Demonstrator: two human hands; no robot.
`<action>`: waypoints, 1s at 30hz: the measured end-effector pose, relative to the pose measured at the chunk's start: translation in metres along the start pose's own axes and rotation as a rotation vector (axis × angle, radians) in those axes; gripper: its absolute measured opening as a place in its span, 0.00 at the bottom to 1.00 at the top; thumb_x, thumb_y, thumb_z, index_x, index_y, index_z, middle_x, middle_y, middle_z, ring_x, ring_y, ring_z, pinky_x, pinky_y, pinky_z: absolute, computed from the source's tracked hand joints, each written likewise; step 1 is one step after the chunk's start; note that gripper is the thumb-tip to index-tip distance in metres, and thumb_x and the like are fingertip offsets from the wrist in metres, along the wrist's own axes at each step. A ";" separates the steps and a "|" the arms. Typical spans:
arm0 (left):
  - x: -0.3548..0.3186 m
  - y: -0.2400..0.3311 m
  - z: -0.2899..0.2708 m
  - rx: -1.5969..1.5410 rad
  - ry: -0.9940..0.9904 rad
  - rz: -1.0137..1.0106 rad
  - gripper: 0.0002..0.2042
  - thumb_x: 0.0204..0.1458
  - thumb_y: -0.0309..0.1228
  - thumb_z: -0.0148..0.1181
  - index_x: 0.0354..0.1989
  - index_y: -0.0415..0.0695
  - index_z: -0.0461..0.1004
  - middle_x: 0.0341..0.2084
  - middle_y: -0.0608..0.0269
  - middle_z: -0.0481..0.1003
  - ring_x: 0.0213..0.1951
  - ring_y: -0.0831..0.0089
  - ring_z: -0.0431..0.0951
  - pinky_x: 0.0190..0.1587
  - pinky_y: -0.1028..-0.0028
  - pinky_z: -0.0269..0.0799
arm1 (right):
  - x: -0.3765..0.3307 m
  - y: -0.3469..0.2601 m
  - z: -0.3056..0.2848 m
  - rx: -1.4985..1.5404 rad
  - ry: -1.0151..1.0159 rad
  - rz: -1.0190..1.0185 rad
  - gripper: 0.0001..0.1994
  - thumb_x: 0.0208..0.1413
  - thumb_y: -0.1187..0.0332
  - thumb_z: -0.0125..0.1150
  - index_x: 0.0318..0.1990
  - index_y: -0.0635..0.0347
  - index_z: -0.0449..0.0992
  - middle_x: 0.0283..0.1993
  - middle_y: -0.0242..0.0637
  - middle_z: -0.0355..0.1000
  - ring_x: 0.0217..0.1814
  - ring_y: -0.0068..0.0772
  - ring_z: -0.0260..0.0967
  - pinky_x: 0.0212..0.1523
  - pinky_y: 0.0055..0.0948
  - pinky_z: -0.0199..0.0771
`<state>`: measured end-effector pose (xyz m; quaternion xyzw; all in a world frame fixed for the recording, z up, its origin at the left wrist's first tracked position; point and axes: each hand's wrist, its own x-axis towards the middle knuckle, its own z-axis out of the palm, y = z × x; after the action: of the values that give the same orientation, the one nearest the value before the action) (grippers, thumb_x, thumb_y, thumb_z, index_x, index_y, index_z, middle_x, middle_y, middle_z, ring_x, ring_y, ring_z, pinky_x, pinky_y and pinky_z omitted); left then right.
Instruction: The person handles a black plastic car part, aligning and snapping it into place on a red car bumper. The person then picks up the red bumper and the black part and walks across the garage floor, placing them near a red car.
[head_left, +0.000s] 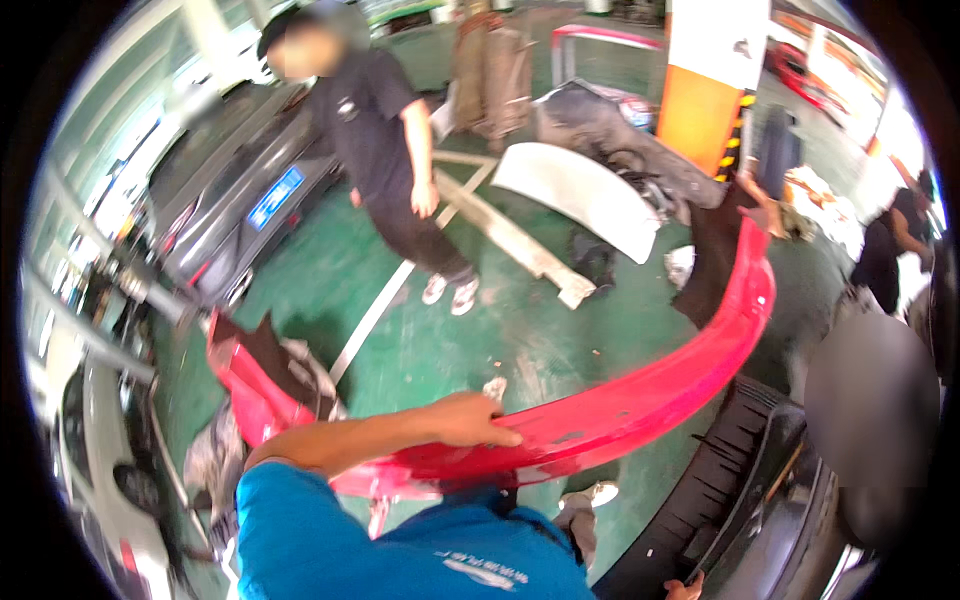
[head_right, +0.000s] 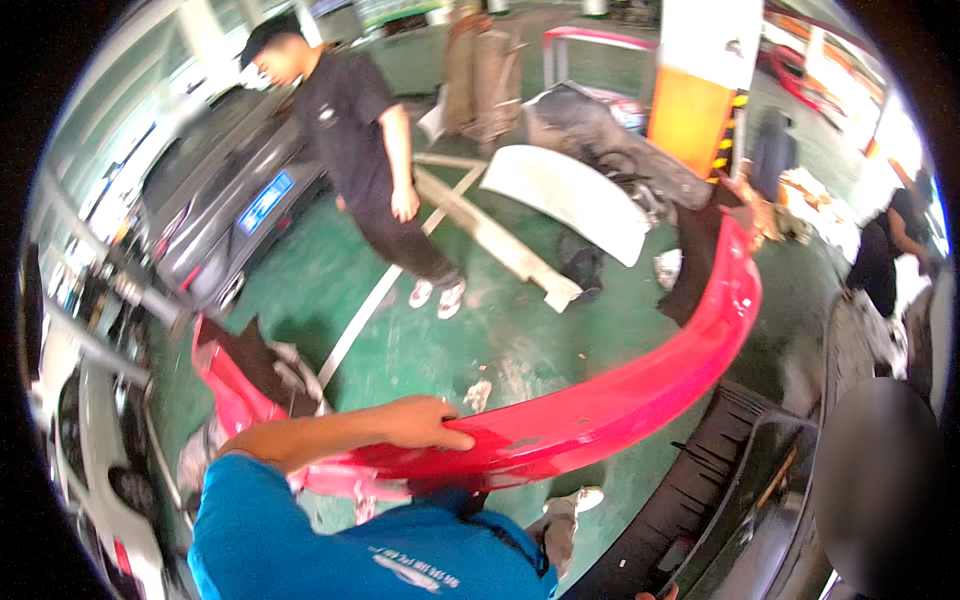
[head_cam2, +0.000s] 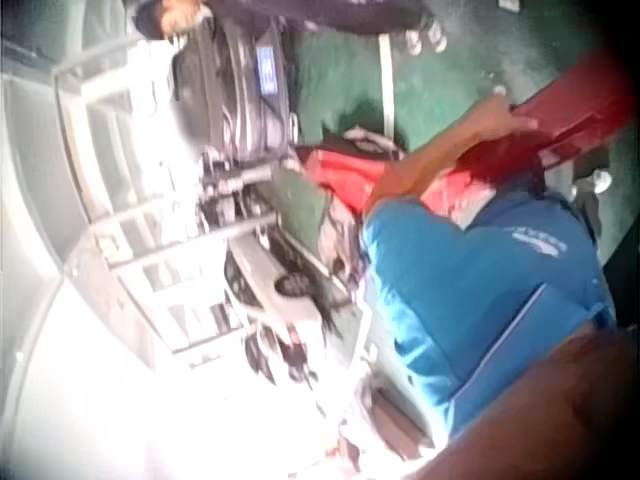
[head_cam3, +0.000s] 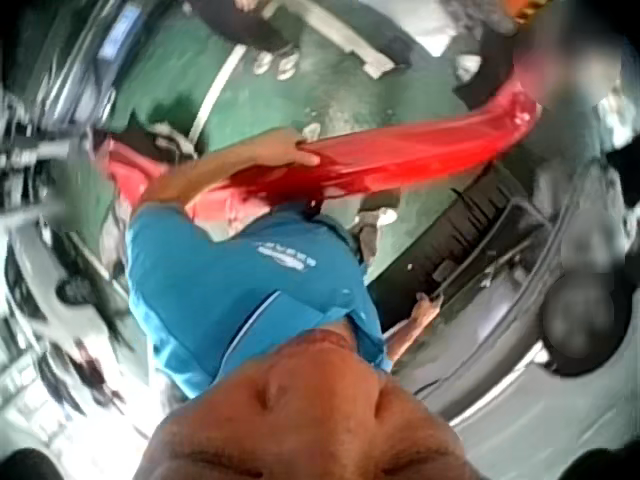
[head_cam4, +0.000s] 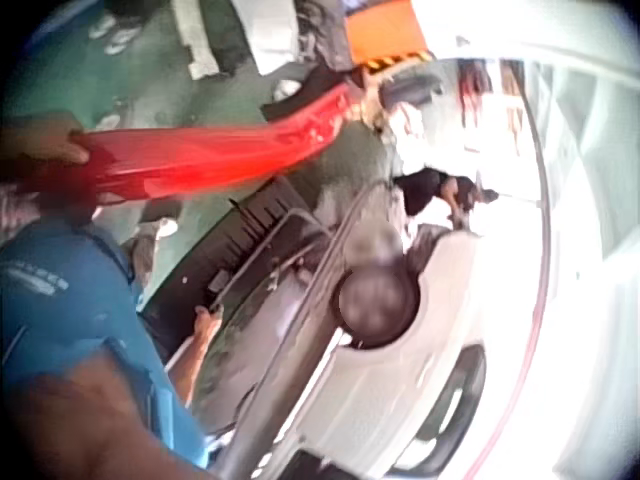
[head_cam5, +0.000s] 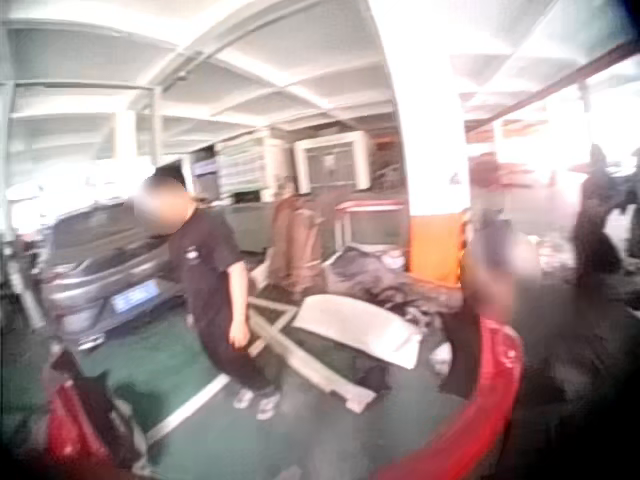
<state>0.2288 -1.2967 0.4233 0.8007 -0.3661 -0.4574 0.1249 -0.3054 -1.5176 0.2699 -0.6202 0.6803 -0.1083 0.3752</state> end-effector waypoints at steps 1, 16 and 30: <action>0.016 0.018 0.005 0.029 0.005 0.000 0.31 0.55 0.63 0.60 0.38 0.40 0.82 0.35 0.44 0.81 0.38 0.48 0.81 0.42 0.55 0.73 | 0.031 0.002 -0.006 0.007 -0.005 -0.024 0.40 0.41 0.74 0.68 0.68 0.73 0.67 0.65 0.63 0.70 0.65 0.58 0.69 0.68 0.42 0.67; 0.128 0.218 0.058 -0.101 0.082 0.066 0.23 0.56 0.48 0.64 0.46 0.37 0.76 0.41 0.42 0.77 0.45 0.43 0.80 0.45 0.50 0.77 | 0.311 -0.106 -0.107 -0.288 -0.204 -0.063 0.35 0.40 0.73 0.66 0.63 0.71 0.72 0.56 0.59 0.77 0.58 0.57 0.74 0.60 0.45 0.73; 0.312 0.285 0.002 -0.037 0.418 0.233 0.17 0.37 0.44 0.72 0.25 0.40 0.84 0.26 0.47 0.82 0.35 0.47 0.84 0.32 0.53 0.76 | 0.474 -0.142 -0.094 -0.295 -0.396 -0.110 0.36 0.33 0.75 0.65 0.59 0.71 0.75 0.49 0.49 0.80 0.52 0.50 0.77 0.51 0.41 0.76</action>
<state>0.1902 -1.7146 0.3751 0.8279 -0.4139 -0.2709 0.2645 -0.2337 -2.0155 0.2442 -0.7135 0.5671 0.0957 0.4002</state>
